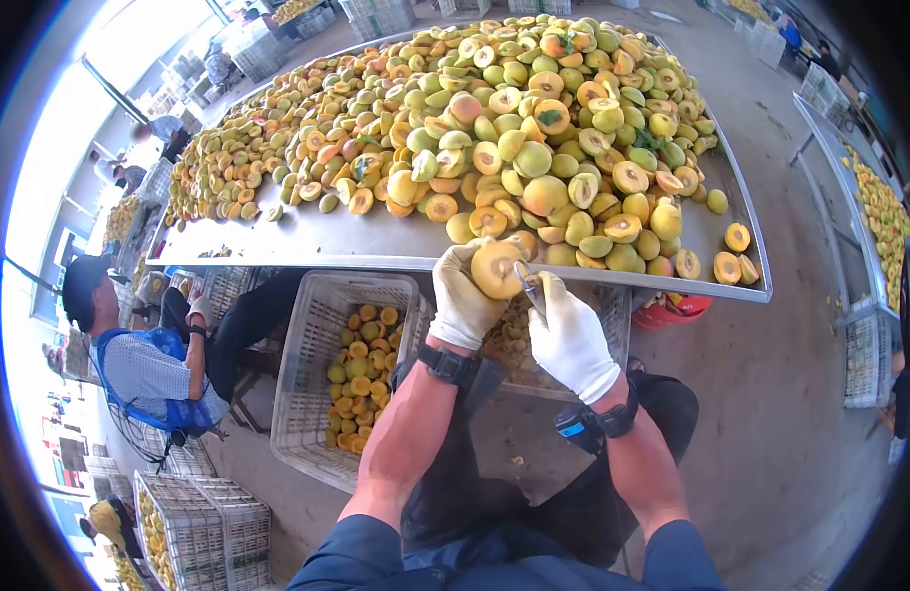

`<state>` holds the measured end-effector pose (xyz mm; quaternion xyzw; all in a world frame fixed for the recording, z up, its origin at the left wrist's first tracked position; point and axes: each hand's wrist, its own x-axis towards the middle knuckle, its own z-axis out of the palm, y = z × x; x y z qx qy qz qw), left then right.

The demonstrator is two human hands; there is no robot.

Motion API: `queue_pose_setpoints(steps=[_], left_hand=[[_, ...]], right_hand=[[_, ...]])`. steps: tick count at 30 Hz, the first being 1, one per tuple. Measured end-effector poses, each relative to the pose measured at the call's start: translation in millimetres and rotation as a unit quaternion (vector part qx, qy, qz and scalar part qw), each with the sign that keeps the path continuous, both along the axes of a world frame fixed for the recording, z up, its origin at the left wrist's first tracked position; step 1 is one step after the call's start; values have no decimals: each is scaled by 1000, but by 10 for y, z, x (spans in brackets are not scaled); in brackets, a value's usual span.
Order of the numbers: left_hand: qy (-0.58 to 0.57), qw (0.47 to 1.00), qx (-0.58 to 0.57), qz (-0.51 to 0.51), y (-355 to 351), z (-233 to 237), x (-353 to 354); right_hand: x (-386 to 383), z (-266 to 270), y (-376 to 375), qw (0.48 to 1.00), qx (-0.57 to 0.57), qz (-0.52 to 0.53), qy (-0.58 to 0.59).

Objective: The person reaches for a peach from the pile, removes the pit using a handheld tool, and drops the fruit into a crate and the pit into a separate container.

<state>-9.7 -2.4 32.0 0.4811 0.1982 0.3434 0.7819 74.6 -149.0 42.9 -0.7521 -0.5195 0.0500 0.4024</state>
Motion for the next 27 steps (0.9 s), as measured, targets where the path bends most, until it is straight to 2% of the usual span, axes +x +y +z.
queue_pose_setpoints(steps=[1,2,3,4,5,6,8,9,11,15,17,21,23,27], left_hand=[[101,955,273,57,19,-152,16],[-30,993,101,59,58,-318,71],[-30,993,99,60,-16,-118,51],[-106,988,-108,10,-102,84,22],[-177,933,-310,-42,-161,234,5],[-177,933,-311,-43,-144,161,3],[-151,980,-118,-46,-107,14,8],[-151,980,-119,-48,-88,-6,2],[-206,937,-268,-92,-32,-9,-3],[-175,933,-312,-50,-50,58,37],[-140,956,-257,-18,-77,87,50],[-140,964,-226,-12,-109,41,97],[-92,994,-38,36,-157,30,94],[-142,982,-121,7,-148,-31,97]], right_hand=[[-4,-4,6,1000,-1,0,-12],[-16,-16,19,1000,-2,1,-14],[-37,-30,37,999,-13,-12,-27],[-51,-43,48,999,-23,-26,-41],[-52,-50,56,999,-24,-26,-41],[-49,-54,65,998,-39,-25,-48],[-60,-81,76,997,-56,-26,-55],[-73,-107,86,997,-47,-25,-55],[-94,-103,89,997,-40,-23,-55],[-130,-69,89,998,-43,-13,-35],[-141,-79,94,999,-34,-18,-36],[-140,-85,110,999,-26,-28,-39],[-147,-82,118,998,-28,-32,-41],[-168,-105,148,999,-21,-36,-14]])
